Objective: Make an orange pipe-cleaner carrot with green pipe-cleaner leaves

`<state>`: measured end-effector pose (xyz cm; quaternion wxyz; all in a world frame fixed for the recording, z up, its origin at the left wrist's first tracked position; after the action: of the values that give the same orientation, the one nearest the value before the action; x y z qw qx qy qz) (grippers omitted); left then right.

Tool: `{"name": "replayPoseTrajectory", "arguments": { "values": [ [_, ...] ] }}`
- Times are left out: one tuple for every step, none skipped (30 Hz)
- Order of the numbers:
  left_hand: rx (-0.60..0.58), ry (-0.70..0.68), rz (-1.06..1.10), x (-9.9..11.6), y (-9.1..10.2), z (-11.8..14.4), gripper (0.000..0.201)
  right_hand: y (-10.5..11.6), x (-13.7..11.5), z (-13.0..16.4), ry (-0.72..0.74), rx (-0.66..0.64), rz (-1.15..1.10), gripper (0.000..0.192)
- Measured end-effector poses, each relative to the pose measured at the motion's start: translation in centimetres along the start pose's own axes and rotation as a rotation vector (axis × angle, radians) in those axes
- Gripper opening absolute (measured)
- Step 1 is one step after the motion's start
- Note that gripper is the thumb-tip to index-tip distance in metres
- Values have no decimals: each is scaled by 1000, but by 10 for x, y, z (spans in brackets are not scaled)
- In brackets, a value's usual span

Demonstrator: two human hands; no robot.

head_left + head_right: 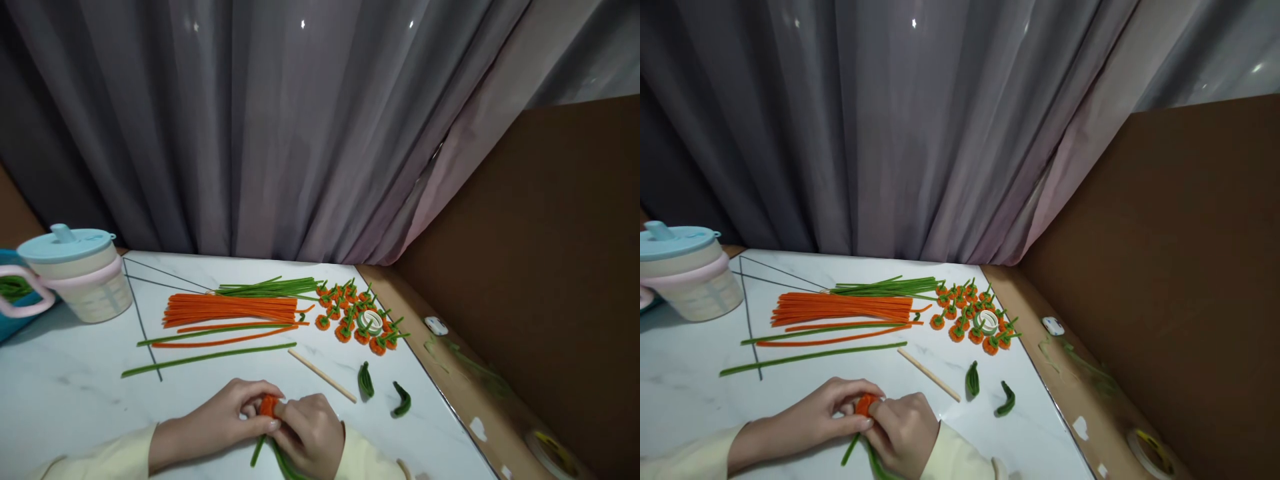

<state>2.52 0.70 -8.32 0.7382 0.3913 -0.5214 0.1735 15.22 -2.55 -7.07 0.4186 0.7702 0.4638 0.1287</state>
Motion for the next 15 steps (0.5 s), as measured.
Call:
{"name": "replayPoseTrajectory", "arguments": {
  "values": [
    [4, 5, 8, -2, 0, 0, 40, 0, 0, 1, 1, 2, 0, 36],
    [5, 6, 15, -3, 0, 0, 43, 0, 0, 1, 4, 2, 1, 36],
    [1, 3, 22, -4, -1, 0, 45, -1, 0, 2, 7, 0, 1, 37],
    [-7, 0, 27, -4, -1, 1, 46, -1, 0, 2, 8, 0, 4, 37],
    [-17, -4, 30, -4, -1, 1, 47, 0, 0, 2, 10, 1, 8, 37],
    [-28, -6, 32, -4, -1, 1, 47, 0, 0, 2, 10, 3, 11, 37],
    [-34, -8, 33, -4, -1, 1, 46, 0, 0, 2, 10, 4, 12, 36],
    [-36, -12, 30, -3, -1, 1, 45, 1, 0, 2, 12, 3, 13, 36],
    [-35, -19, 25, -2, -1, 1, 43, 1, -1, 2, 17, 4, 14, 36],
    [-33, -26, 19, 0, 0, 1, 40, 1, -1, 1, 26, 4, 15, 35],
    [-30, -32, 11, 1, 0, 1, 38, 1, -1, 1, 35, 5, 16, 35],
    [-26, -35, 3, 3, 1, 1, 35, 1, -2, 1, 42, 9, 18, 34],
    [-23, -35, -4, 4, 1, 1, 33, 1, -2, 1, 49, 15, 19, 34],
    [-22, -32, -9, 6, 1, 1, 31, 1, -2, 1, 51, 21, 19, 33],
    [-22, -27, -10, 6, 1, 1, 30, 1, -1, 1, 49, 25, 18, 33]
  ]
}}
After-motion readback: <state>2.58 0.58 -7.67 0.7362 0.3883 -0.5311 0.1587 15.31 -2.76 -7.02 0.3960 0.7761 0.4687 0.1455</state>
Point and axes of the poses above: each hand's wrist, its own z-axis away from the middle knuckle, its own y-axis out of the back of the hand, x = y × z, the point moved 5 cm from there along -z, towards the middle knuckle
